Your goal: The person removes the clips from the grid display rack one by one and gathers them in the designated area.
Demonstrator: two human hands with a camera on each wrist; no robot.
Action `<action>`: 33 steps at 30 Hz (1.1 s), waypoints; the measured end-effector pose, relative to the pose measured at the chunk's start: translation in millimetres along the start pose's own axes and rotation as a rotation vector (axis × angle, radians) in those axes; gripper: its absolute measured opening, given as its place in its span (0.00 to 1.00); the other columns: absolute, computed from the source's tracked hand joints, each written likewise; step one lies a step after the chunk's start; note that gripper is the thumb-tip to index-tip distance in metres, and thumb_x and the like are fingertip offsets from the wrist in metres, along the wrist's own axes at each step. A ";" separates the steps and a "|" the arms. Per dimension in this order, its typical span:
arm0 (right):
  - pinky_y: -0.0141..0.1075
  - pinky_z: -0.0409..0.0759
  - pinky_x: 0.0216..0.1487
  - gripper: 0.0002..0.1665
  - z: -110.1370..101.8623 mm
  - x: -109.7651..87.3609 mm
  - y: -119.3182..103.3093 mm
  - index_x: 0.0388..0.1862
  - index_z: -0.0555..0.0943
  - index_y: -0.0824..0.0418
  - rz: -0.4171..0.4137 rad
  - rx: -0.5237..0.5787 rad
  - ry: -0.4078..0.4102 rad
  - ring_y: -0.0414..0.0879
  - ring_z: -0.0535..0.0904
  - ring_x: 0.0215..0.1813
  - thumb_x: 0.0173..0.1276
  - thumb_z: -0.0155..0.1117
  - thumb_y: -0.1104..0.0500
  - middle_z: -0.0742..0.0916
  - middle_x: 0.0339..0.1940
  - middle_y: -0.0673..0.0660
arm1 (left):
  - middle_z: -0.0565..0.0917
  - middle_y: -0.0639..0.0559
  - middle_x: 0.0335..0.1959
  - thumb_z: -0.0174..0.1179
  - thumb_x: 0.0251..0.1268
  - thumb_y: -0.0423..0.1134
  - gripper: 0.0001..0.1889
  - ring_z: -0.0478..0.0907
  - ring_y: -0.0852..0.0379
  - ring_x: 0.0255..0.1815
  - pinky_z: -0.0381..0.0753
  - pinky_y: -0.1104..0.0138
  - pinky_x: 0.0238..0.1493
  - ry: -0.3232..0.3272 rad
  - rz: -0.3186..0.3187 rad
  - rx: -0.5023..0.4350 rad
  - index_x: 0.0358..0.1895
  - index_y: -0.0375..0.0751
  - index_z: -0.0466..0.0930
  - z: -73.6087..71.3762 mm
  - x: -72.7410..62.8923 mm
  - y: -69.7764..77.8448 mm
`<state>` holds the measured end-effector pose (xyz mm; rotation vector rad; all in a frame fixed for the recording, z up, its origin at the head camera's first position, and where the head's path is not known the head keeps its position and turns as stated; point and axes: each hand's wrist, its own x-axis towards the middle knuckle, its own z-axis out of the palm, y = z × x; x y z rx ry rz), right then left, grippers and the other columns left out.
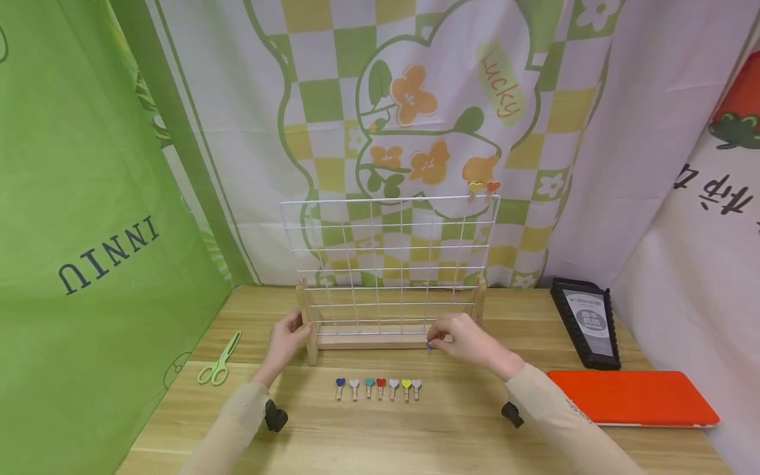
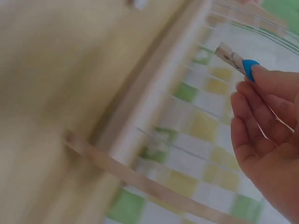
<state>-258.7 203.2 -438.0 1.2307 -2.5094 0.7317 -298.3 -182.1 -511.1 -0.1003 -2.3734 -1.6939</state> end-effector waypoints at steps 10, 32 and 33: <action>0.29 0.87 0.33 0.03 47.5 -28.2 12.6 0.31 0.86 0.63 0.051 0.153 -0.103 0.38 0.84 0.31 0.59 0.71 0.68 0.89 0.29 0.55 | 0.79 0.26 0.59 0.60 0.66 0.26 0.22 0.77 0.32 0.62 0.82 0.53 0.62 -0.002 -0.003 -0.017 0.62 0.20 0.72 0.0 0.6 -0.3; 0.23 0.80 0.30 0.06 64.9 -32.9 22.7 0.35 0.87 0.63 0.252 0.333 -0.302 0.37 0.82 0.29 0.68 0.66 0.61 0.91 0.31 0.56 | 0.81 0.28 0.57 0.63 0.64 0.28 0.23 0.79 0.34 0.61 0.85 0.55 0.59 0.007 -0.005 -0.033 0.62 0.24 0.74 -1.1 -0.1 -0.9; 0.23 0.80 0.29 0.06 64.7 -32.1 23.5 0.35 0.87 0.63 0.256 0.340 -0.311 0.36 0.82 0.29 0.68 0.66 0.61 0.91 0.31 0.56 | 0.81 0.28 0.57 0.63 0.64 0.28 0.23 0.79 0.34 0.61 0.85 0.55 0.59 0.008 -0.004 -0.032 0.62 0.24 0.74 -1.1 0.1 -1.3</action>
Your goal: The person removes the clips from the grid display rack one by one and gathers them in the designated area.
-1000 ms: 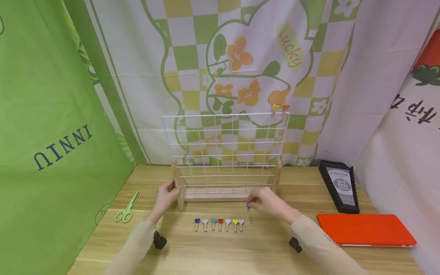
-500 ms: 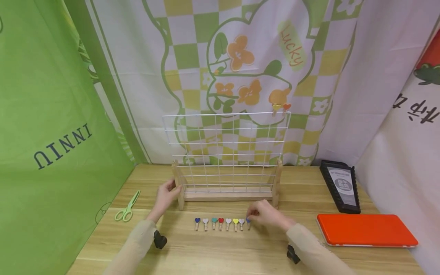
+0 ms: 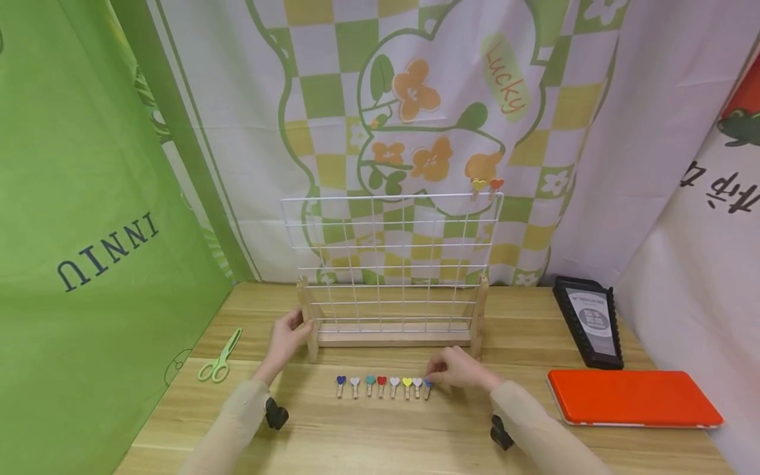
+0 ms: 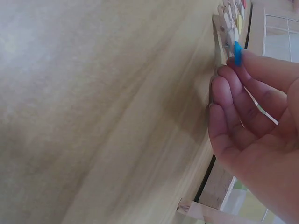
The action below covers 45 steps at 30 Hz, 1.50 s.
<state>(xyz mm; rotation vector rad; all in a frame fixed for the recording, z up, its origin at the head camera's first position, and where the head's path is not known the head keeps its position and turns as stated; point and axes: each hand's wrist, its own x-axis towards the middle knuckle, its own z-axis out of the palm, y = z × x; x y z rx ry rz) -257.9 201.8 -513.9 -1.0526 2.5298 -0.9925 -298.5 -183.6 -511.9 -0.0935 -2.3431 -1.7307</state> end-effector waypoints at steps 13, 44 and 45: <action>0.23 0.82 0.34 0.07 -16.8 2.0 -11.9 0.37 0.87 0.61 0.001 -0.051 0.017 0.37 0.84 0.34 0.69 0.65 0.59 0.91 0.34 0.53 | 0.81 0.27 0.57 0.62 0.64 0.28 0.24 0.80 0.34 0.60 0.84 0.54 0.59 -0.005 0.008 0.022 0.62 0.22 0.74 -0.8 -0.3 2.0; 0.14 0.68 0.42 0.13 -254.8 5.8 -165.3 0.41 0.86 0.68 -0.344 -0.687 0.806 0.45 0.80 0.37 0.55 0.72 0.75 0.87 0.36 0.62 | 0.80 0.27 0.57 0.62 0.63 0.27 0.24 0.80 0.34 0.59 0.85 0.56 0.58 -0.003 0.016 0.029 0.62 0.21 0.73 -1.1 -0.9 0.3; 0.16 0.68 0.41 0.13 -256.9 6.6 -164.4 0.41 0.86 0.69 -0.329 -0.714 0.791 0.49 0.80 0.36 0.56 0.72 0.74 0.87 0.37 0.63 | 0.80 0.27 0.57 0.62 0.63 0.27 0.24 0.80 0.34 0.59 0.85 0.56 0.58 -0.005 0.015 0.029 0.62 0.21 0.73 -0.8 -1.2 0.0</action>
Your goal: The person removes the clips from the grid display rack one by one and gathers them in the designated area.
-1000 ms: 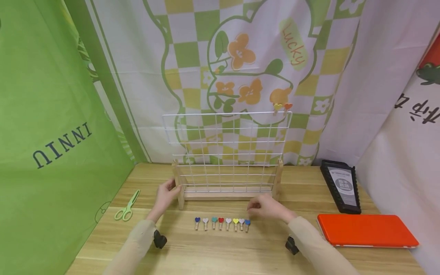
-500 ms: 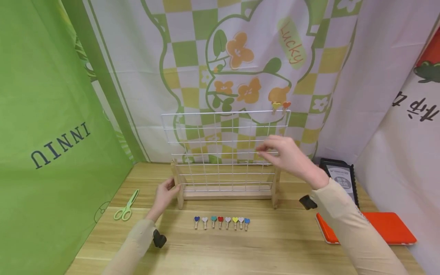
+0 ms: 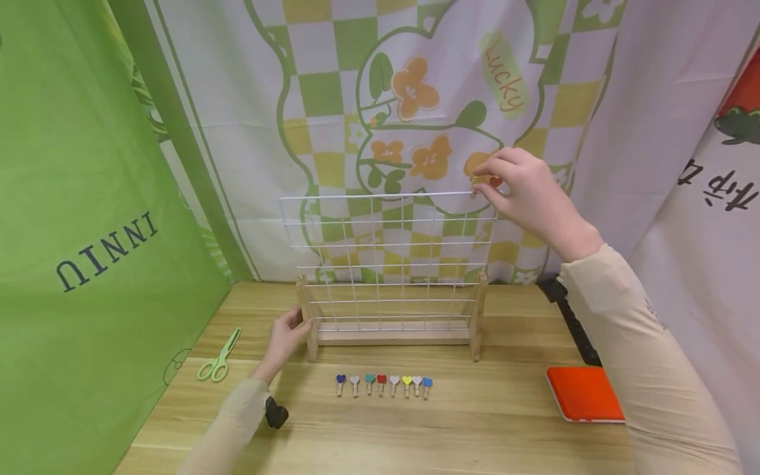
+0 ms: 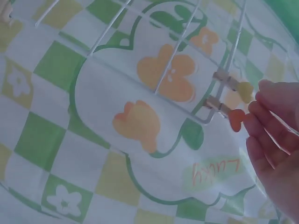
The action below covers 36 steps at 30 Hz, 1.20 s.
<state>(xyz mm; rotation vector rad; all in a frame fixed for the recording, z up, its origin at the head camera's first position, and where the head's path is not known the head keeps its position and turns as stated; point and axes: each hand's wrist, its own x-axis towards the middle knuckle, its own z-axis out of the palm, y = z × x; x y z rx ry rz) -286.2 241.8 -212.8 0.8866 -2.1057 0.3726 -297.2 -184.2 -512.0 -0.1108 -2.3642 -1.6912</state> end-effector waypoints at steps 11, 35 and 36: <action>0.18 0.73 0.38 0.11 4.2 6.5 8.3 0.38 0.86 0.69 -0.008 -0.053 -0.073 0.50 0.81 0.34 0.55 0.72 0.74 0.87 0.34 0.62 | 0.80 0.26 0.57 0.62 0.63 0.26 0.23 0.79 0.33 0.61 0.84 0.56 0.59 -0.001 -0.011 -0.020 0.61 0.21 0.74 -0.9 -0.2 1.2; 0.23 0.70 0.43 0.09 -0.2 0.5 -2.6 0.33 0.86 0.68 -0.006 -0.003 0.047 0.51 0.80 0.37 0.52 0.74 0.75 0.88 0.31 0.61 | 0.80 0.26 0.57 0.62 0.62 0.25 0.23 0.80 0.33 0.60 0.85 0.57 0.58 0.004 -0.002 -0.030 0.61 0.21 0.73 -0.3 -0.4 -1.5; 0.21 0.70 0.43 0.10 0.0 -1.4 -4.2 0.33 0.86 0.68 -0.010 0.002 0.050 0.51 0.80 0.37 0.52 0.74 0.75 0.87 0.31 0.61 | 0.80 0.25 0.56 0.61 0.62 0.25 0.23 0.80 0.33 0.59 0.85 0.57 0.58 0.005 0.003 -0.029 0.61 0.21 0.74 -0.2 -0.6 -1.6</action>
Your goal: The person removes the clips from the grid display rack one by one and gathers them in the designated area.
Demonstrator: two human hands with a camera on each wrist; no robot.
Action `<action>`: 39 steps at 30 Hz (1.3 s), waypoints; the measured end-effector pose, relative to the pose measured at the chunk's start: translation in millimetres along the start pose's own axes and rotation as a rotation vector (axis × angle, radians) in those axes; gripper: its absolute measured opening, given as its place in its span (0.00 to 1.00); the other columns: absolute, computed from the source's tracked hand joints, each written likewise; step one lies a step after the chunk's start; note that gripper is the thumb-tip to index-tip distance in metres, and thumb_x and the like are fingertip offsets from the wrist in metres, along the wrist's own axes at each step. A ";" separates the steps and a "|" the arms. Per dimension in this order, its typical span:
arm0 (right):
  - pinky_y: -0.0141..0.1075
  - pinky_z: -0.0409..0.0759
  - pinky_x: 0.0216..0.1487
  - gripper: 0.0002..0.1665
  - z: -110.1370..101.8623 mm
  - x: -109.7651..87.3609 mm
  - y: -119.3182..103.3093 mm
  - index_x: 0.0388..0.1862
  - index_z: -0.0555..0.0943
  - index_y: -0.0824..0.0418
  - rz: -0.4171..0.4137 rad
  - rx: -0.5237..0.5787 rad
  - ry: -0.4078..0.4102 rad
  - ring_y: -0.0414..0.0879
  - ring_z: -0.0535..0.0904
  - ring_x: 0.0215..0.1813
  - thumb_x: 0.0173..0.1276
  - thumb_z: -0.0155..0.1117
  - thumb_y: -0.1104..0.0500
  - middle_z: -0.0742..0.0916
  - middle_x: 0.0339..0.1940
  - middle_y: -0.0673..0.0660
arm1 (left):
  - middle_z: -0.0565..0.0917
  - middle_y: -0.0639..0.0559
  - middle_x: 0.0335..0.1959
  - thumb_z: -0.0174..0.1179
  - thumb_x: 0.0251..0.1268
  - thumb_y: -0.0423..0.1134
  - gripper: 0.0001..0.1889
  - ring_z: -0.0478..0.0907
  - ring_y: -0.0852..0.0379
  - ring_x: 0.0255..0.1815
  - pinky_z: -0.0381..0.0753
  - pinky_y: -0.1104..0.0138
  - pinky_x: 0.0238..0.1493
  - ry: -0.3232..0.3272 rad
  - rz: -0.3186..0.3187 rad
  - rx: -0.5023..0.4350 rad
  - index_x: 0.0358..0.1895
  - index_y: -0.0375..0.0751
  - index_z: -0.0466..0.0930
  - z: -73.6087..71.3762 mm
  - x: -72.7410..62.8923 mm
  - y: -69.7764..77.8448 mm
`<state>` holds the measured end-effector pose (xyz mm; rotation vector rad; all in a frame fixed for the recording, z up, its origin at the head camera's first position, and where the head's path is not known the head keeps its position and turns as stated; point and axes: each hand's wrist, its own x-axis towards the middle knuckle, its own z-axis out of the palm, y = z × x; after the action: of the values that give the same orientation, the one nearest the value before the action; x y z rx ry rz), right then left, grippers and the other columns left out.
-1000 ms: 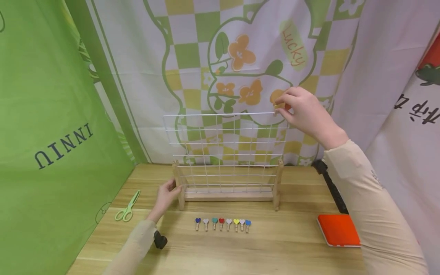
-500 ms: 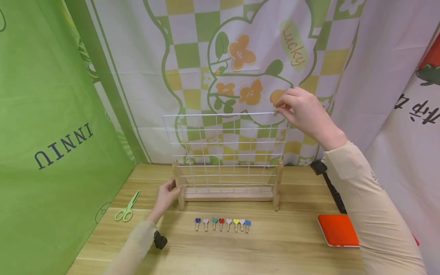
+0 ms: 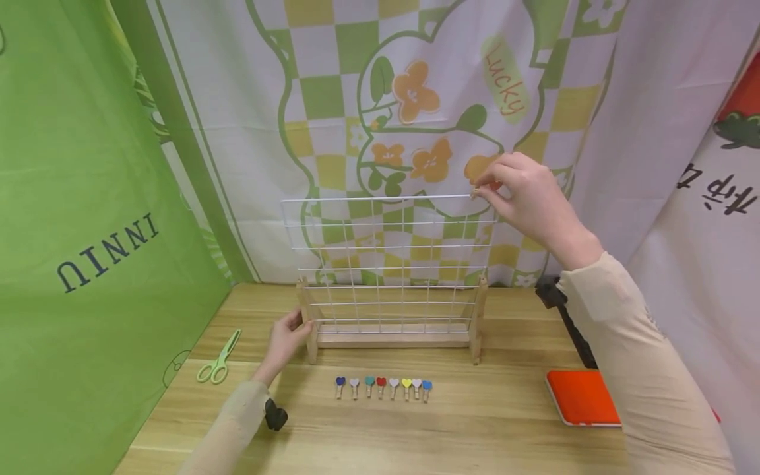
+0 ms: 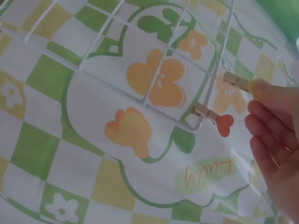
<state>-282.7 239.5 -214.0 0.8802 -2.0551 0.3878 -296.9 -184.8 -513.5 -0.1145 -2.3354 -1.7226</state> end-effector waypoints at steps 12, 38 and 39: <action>0.27 0.82 0.40 0.15 36.6 -56.9 -16.3 0.34 0.85 0.66 -0.074 0.090 -0.089 0.49 0.83 0.38 0.46 0.77 0.75 0.87 0.33 0.57 | 0.81 0.28 0.57 0.63 0.62 0.26 0.23 0.80 0.35 0.60 0.85 0.57 0.59 0.004 -0.017 0.008 0.61 0.23 0.74 -0.4 0.2 2.9; 0.34 0.87 0.34 0.05 149.9 -218.0 -57.4 0.33 0.84 0.63 0.099 0.464 -0.619 0.46 0.83 0.34 0.58 0.71 0.70 0.87 0.31 0.55 | 0.76 0.22 0.60 0.60 0.66 0.25 0.23 0.74 0.30 0.65 0.76 0.46 0.66 -0.049 -0.043 -0.011 0.62 0.17 0.70 -2.5 -9.1 27.6; 0.34 0.88 0.35 0.05 151.3 -220.3 -58.1 0.33 0.85 0.63 0.118 0.475 -0.639 0.45 0.84 0.34 0.59 0.70 0.70 0.87 0.31 0.55 | 0.76 0.22 0.60 0.60 0.66 0.25 0.24 0.74 0.29 0.65 0.76 0.45 0.66 -0.054 -0.042 -0.011 0.62 0.17 0.70 -3.4 -10.5 31.9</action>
<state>-242.9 213.4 -483.4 1.2900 -2.6634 0.7561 -279.8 -177.6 -485.3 -0.1162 -2.3829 -1.7728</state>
